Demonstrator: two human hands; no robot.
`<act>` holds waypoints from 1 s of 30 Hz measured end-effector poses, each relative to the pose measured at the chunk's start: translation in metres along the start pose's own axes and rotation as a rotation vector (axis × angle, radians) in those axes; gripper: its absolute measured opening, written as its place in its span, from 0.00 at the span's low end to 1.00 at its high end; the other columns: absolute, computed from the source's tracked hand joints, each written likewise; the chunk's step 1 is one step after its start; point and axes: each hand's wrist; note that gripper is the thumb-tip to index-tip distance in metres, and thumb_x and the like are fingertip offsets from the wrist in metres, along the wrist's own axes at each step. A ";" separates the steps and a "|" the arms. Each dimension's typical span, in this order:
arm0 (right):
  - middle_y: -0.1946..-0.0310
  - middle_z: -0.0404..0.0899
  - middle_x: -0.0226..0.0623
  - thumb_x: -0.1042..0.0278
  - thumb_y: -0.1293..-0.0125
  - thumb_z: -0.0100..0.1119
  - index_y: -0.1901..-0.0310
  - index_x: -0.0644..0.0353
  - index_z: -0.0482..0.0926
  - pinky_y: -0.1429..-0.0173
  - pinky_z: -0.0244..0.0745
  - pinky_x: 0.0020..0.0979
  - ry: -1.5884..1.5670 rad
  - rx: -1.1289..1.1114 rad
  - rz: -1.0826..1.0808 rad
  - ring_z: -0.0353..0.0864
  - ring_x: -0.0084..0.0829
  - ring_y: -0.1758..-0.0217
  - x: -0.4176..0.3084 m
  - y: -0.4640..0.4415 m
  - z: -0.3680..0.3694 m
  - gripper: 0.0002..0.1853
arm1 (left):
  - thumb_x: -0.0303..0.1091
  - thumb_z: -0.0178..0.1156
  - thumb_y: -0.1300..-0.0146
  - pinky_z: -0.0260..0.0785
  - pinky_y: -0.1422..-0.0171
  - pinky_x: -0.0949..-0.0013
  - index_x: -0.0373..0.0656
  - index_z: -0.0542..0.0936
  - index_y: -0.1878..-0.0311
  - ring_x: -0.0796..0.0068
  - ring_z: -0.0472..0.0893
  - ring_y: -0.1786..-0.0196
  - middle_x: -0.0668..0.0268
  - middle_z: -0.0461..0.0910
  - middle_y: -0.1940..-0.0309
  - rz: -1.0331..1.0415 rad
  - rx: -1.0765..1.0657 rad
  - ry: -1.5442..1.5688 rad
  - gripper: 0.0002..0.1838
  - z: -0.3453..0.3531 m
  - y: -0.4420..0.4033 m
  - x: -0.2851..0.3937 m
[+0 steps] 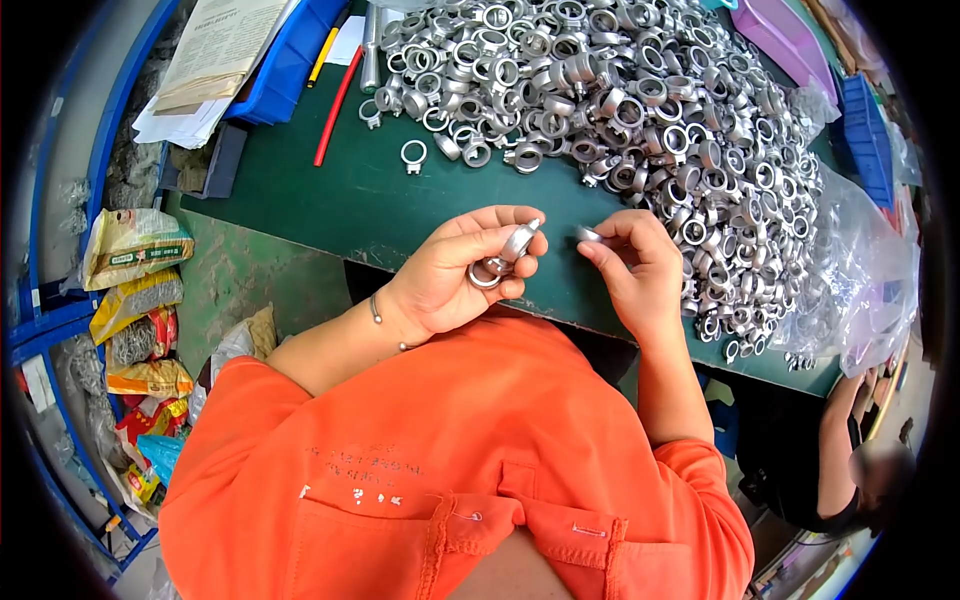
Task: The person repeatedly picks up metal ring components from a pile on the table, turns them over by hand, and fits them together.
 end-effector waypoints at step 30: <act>0.65 0.77 0.40 0.85 0.55 0.67 0.69 0.61 0.69 0.63 0.74 0.28 -0.184 0.107 -0.384 0.77 0.32 0.65 0.001 0.013 0.021 0.16 | 0.26 0.64 0.44 0.60 0.80 0.84 0.37 0.81 0.61 0.91 0.71 0.81 0.71 0.75 0.76 0.349 0.240 -0.984 0.08 0.018 -0.005 -0.011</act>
Point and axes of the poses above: each hand's wrist, its own y-axis away from the middle knuckle, its own z-axis out of the palm, x = y × z
